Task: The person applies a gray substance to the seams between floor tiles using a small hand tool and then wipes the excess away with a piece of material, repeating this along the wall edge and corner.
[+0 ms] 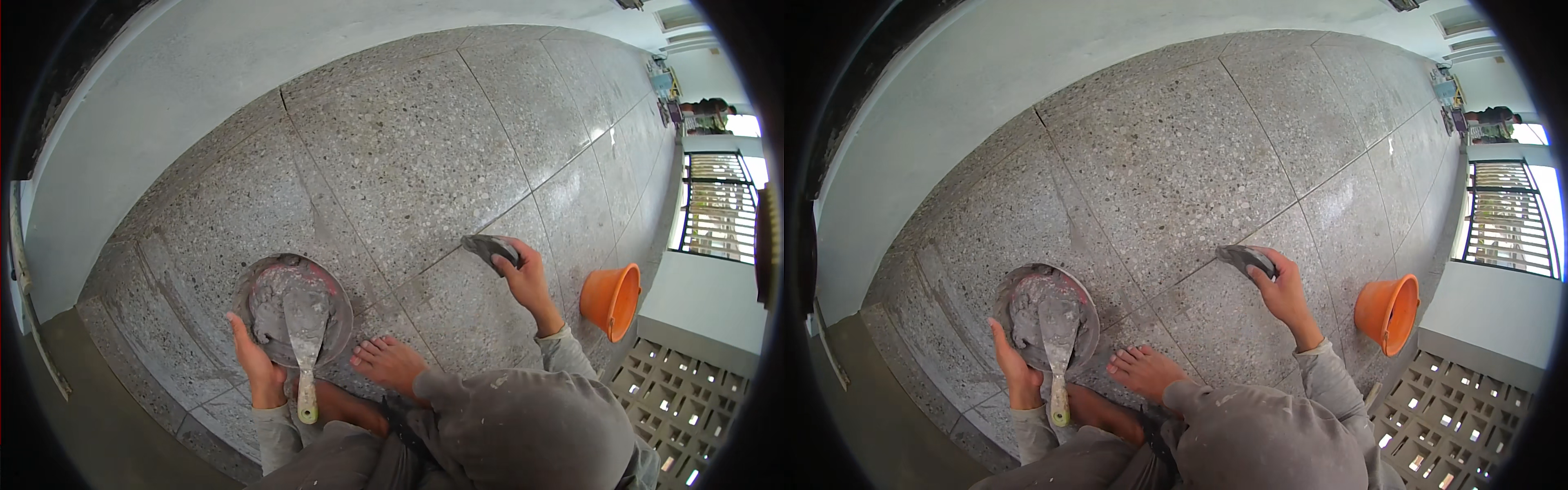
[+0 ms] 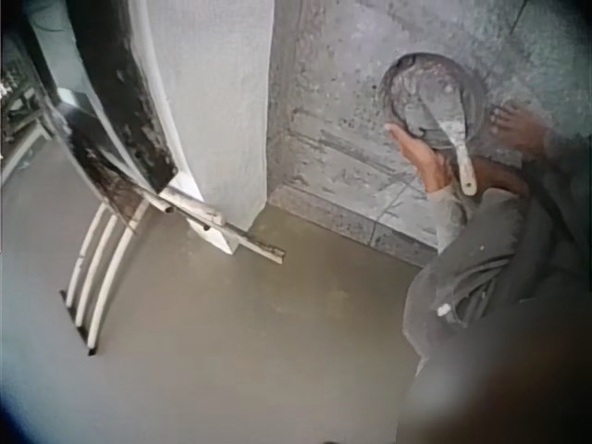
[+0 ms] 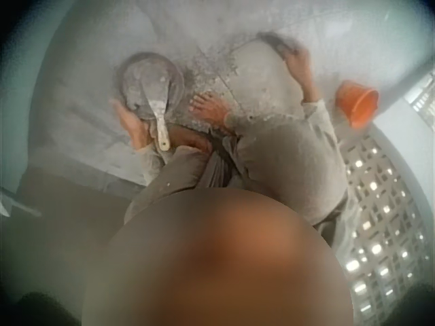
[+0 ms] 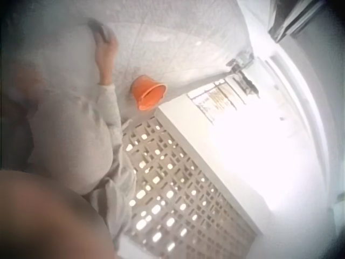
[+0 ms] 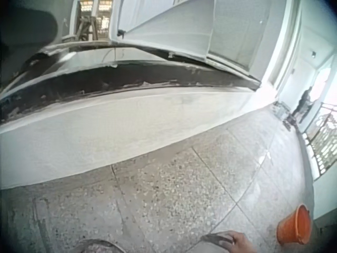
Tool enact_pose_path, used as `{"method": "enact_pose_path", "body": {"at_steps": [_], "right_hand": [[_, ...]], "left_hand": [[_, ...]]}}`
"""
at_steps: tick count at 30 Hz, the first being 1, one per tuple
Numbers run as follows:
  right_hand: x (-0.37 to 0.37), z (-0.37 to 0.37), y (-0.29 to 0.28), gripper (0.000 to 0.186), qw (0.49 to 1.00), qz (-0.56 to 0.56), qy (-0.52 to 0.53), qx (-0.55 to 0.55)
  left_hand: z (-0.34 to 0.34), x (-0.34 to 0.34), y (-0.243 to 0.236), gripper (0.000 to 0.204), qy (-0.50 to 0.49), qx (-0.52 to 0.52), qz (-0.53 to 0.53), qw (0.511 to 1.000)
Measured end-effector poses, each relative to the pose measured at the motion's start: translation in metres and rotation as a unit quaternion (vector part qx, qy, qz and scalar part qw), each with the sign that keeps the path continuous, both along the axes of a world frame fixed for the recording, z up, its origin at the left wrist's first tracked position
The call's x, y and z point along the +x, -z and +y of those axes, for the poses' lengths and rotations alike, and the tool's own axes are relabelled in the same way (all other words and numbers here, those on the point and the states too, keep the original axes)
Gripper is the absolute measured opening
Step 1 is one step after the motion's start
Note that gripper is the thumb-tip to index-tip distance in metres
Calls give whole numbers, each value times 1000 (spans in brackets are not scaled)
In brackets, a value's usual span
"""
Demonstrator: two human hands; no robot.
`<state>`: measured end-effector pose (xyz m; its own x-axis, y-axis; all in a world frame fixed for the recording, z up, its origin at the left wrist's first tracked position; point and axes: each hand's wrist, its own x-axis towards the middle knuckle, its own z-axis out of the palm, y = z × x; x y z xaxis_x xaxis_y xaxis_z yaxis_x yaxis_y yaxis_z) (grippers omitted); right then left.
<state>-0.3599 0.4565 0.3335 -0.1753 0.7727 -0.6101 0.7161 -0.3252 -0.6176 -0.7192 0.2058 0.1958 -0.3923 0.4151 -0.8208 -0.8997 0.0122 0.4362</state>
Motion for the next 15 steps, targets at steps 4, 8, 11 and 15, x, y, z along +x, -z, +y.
{"method": "enact_pose_path", "body": {"at_steps": [4, 8, 11, 15], "right_hand": [[23, 20, 17, 39, 872, -203, -160, 416], [17, -8, 66, 52, 823, -231, -221, 469], [-1, -38, 52, 48, 856, -188, -267, 401], [16, -27, 27, 33, 925, -187, -116, 310]], "left_hand": [[-1, -10, -8, 81, -7, -63, 19, 998], [2, -13, -10, 84, 4, -58, 28, 998], [1, -13, -12, 84, 0, -63, 39, 997], [2, -12, -18, 83, -7, -64, 39, 997]]}}
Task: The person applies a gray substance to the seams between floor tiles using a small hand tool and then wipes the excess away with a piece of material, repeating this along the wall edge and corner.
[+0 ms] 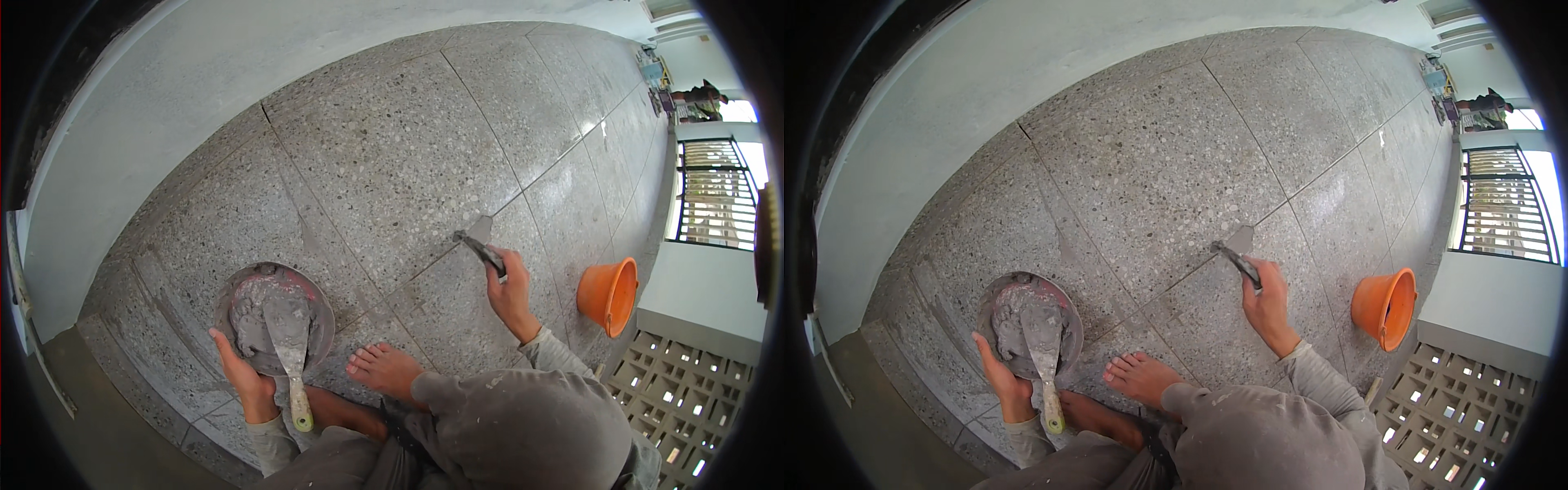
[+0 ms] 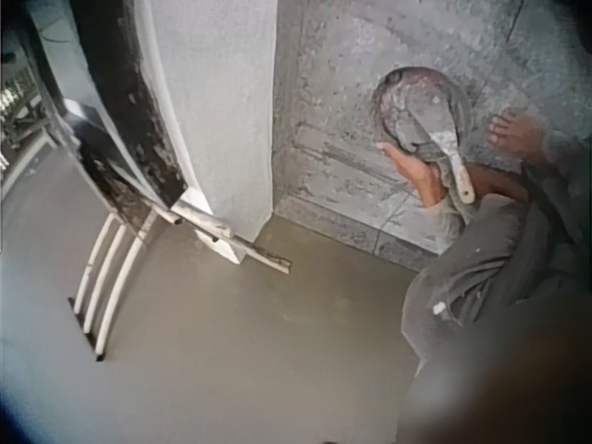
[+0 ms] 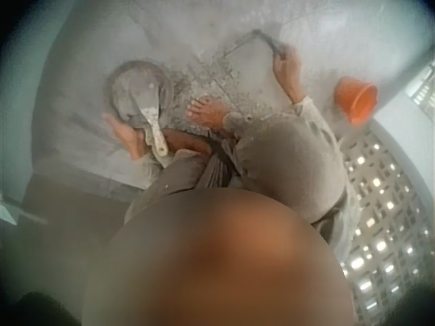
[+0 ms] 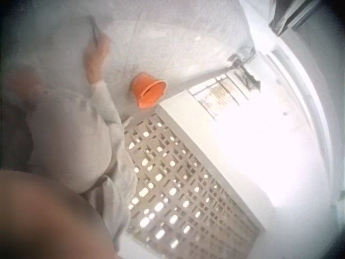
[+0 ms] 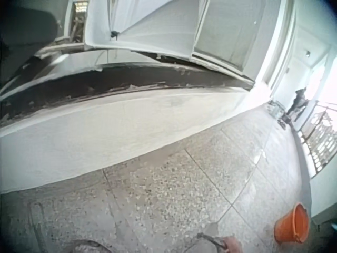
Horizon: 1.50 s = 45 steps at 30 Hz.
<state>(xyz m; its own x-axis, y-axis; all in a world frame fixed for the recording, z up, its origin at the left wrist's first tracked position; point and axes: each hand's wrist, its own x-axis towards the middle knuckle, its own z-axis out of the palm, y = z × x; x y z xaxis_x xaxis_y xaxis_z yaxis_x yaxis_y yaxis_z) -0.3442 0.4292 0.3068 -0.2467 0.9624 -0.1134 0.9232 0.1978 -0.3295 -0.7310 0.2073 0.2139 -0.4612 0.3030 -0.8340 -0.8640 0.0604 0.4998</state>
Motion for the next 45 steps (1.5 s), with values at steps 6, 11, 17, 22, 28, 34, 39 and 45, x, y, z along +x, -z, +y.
{"method": "enact_pose_path", "body": {"at_steps": [6, 11, 17, 22, 28, 34, 39, 45], "right_hand": [[35, 84, 17, 31, 991, -32, 26, 124], [10, 27, 23, 42, 997, 18, -67, 37], [-25, -36, 17, 51, 980, 8, -194, -47], [-19, 23, 22, 47, 954, 2, -297, 46], [24, 11, 21, 49, 938, -19, -346, 9], [20, 52, 10, 49, 990, -41, -87, 108], [-21, 2, 20, 53, 985, -57, -143, 76], [-61, -69, 17, 49, 974, -4, -220, -50]], "left_hand": [[3, -2, -6, 80, 2, -9, 9, 1000], [3, -3, -15, 78, -9, 2, 21, 1000], [12, -5, -16, 78, -10, 14, 35, 999], [12, -10, -20, 73, -14, 19, 44, 999], [7, -13, -31, 69, -43, 18, 45, 998], [-7, -13, -33, 70, -49, 17, 44, 998], [-3, -14, -32, 70, -44, 15, 56, 997], [6, -13, -26, 72, -46, 34, 48, 997]]}}
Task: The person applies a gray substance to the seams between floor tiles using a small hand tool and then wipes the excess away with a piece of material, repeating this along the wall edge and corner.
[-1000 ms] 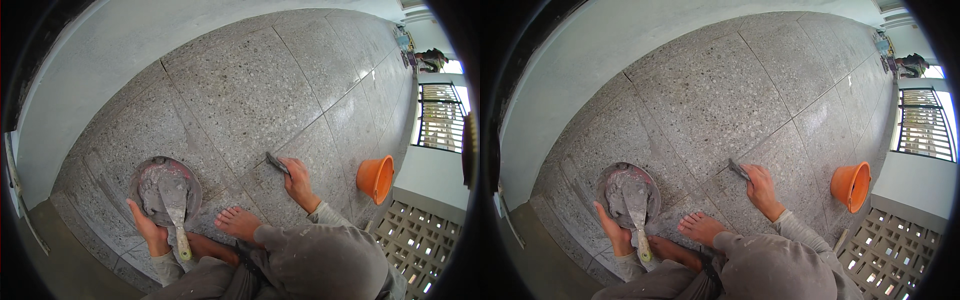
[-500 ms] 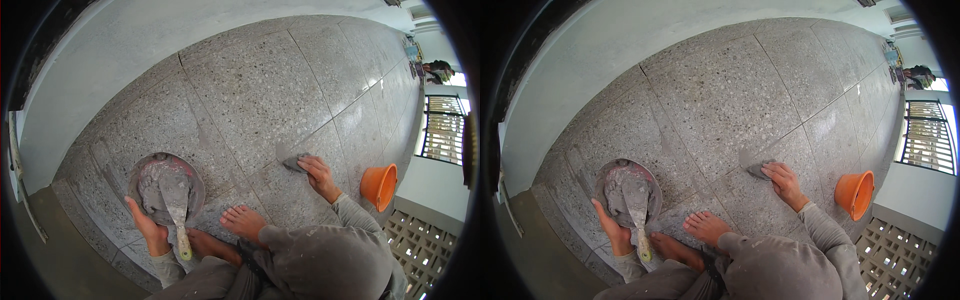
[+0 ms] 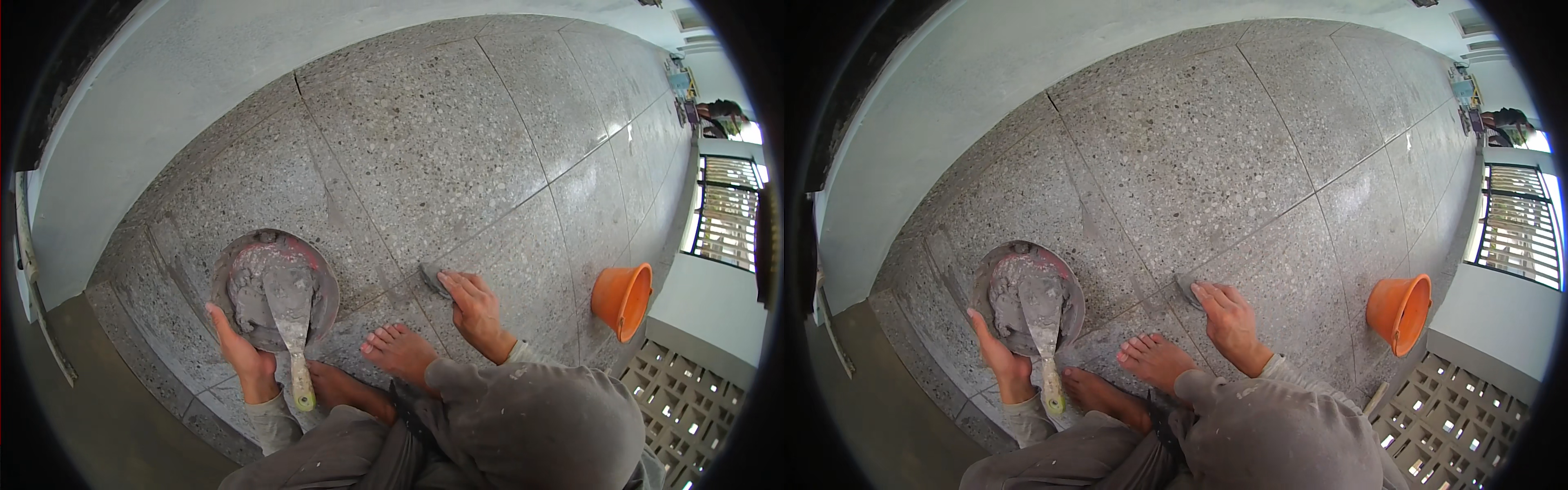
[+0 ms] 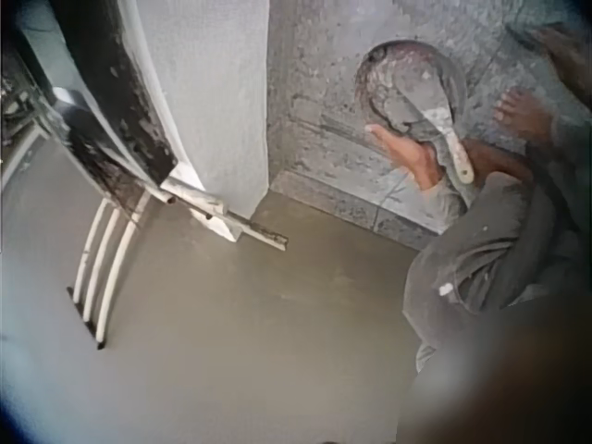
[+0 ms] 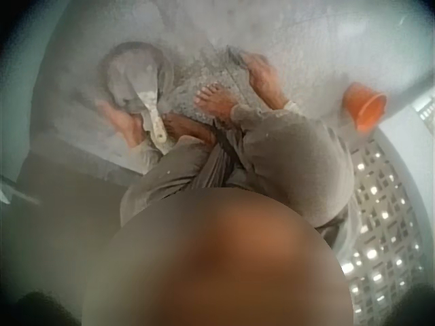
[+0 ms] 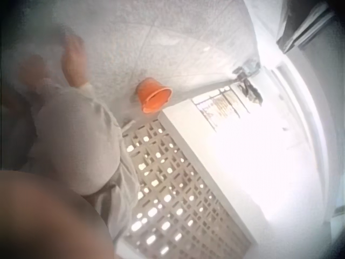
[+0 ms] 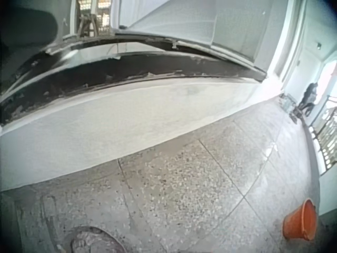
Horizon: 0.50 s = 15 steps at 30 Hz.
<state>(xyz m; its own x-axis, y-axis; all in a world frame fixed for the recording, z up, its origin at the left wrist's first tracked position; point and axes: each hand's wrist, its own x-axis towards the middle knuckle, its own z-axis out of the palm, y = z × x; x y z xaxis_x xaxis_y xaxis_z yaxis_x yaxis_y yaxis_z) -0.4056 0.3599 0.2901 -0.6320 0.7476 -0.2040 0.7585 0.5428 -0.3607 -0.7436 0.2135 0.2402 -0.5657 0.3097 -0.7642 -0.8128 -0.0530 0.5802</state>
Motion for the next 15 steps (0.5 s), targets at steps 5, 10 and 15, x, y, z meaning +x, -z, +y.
{"method": "enact_pose_path", "body": {"at_steps": [5, 10, 15], "right_hand": [[19, 22, -9, 45, 995, 55, -50, -70], [106, 174, -13, 43, 966, 64, -20, 249], [143, 202, 0, 38, 980, 39, -39, 190]], "left_hand": [[-1, -2, -7, 74, 15, 0, 19, 1000], [-7, -6, -14, 74, 3, -9, 12, 1000], [-10, -4, -15, 69, -2, -24, 15, 1000]]}}
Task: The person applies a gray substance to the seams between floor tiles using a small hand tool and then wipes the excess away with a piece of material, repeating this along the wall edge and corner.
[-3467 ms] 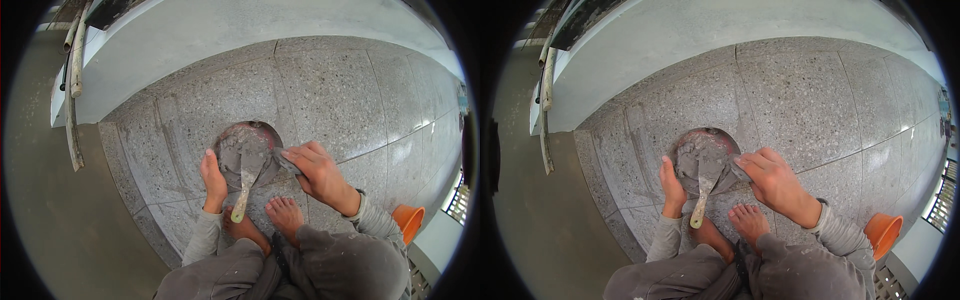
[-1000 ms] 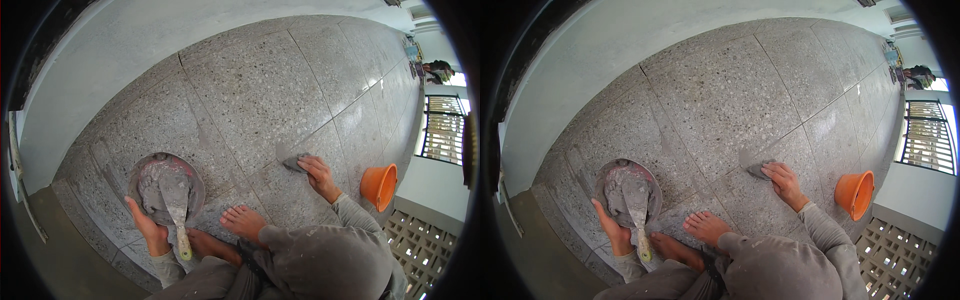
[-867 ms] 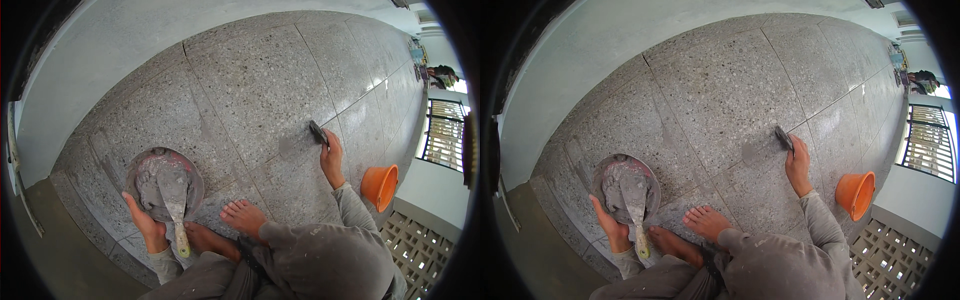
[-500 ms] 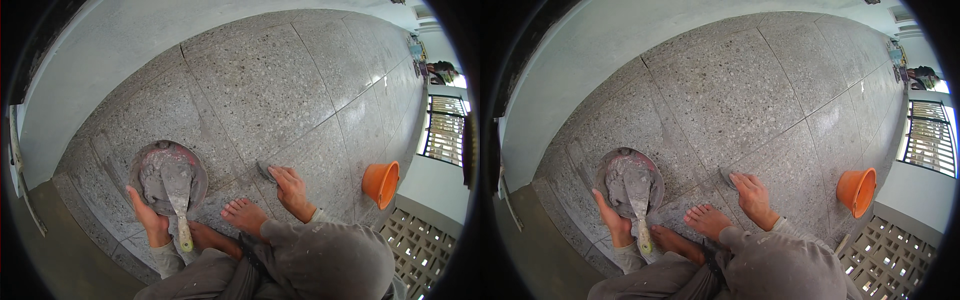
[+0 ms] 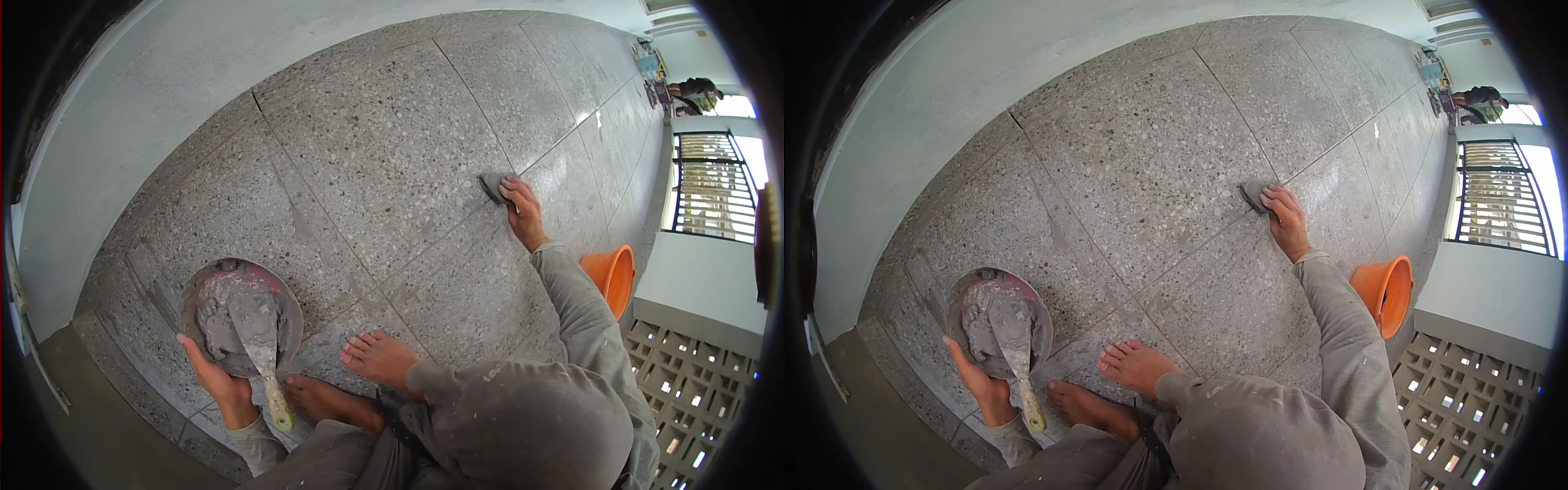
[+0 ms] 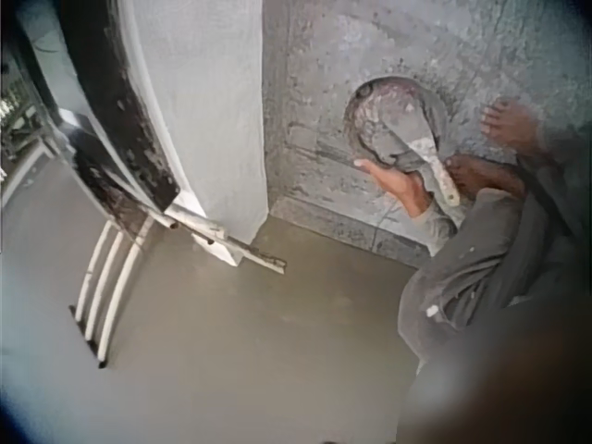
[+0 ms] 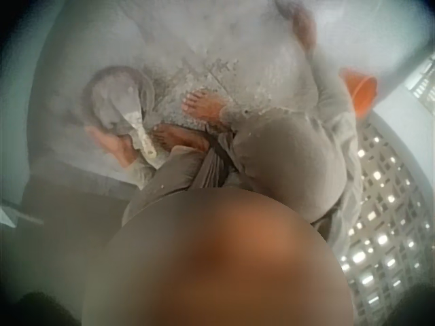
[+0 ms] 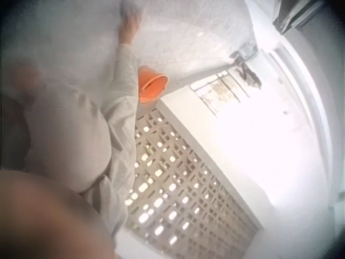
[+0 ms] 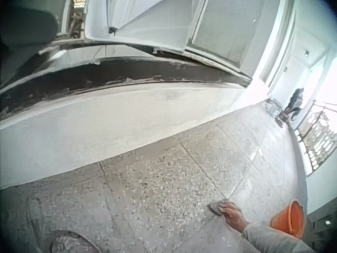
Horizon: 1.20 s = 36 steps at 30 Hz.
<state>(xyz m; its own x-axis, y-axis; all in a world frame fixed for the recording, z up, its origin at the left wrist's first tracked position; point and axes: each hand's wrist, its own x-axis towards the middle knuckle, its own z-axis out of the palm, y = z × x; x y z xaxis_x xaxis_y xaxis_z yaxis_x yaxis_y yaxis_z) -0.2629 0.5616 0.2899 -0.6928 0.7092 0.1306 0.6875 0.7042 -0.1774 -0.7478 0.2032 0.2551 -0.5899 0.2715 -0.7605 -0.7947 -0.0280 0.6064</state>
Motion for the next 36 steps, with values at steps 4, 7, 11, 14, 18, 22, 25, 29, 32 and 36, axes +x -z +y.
{"method": "enact_pose_path", "body": {"at_steps": [4, 7, 11, 14, 18, 22, 25, 29, 32, 36], "right_hand": [[20, -19, -14, 39, 995, -60, -59, -61], [33, -8, -25, 43, 990, -24, -1, -140], [23, 24, -13, 42, 967, -25, 255, -9], [-9, -2, -3, 43, 972, -75, 212, 68], [-41, -63, -15, 47, 985, -78, 152, -26], [-65, -115, -22, 46, 986, -81, 121, -87], [-64, -125, -26, 49, 970, -64, 104, -209], [-8, -52, -28, 47, 977, -15, 211, 17], [15, 0, -17, 48, 959, -60, 258, 103], [-21, -19, 5, 50, 956, -160, 235, 72]], "left_hand": [[3, 0, -6, 76, -2, -28, 17, 999], [-1, 0, 4, 77, 13, 16, 14, 1000], [2, -1, 3, 76, 8, -7, 16, 1000], [-3, -5, 6, 76, 21, 28, 17, 999], [7, 1, -1, 76, 10, 18, 5, 1000], [12, 4, 5, 77, 14, 11, 3, 1000], [20, 5, -3, 76, 17, 20, 7, 1000], [9, 0, -5, 81, 46, 37, 9, 998], [14, 2, -5, 82, 43, 3, 20, 999], [12, 4, -12, 79, 35, 15, 8, 999]]}}
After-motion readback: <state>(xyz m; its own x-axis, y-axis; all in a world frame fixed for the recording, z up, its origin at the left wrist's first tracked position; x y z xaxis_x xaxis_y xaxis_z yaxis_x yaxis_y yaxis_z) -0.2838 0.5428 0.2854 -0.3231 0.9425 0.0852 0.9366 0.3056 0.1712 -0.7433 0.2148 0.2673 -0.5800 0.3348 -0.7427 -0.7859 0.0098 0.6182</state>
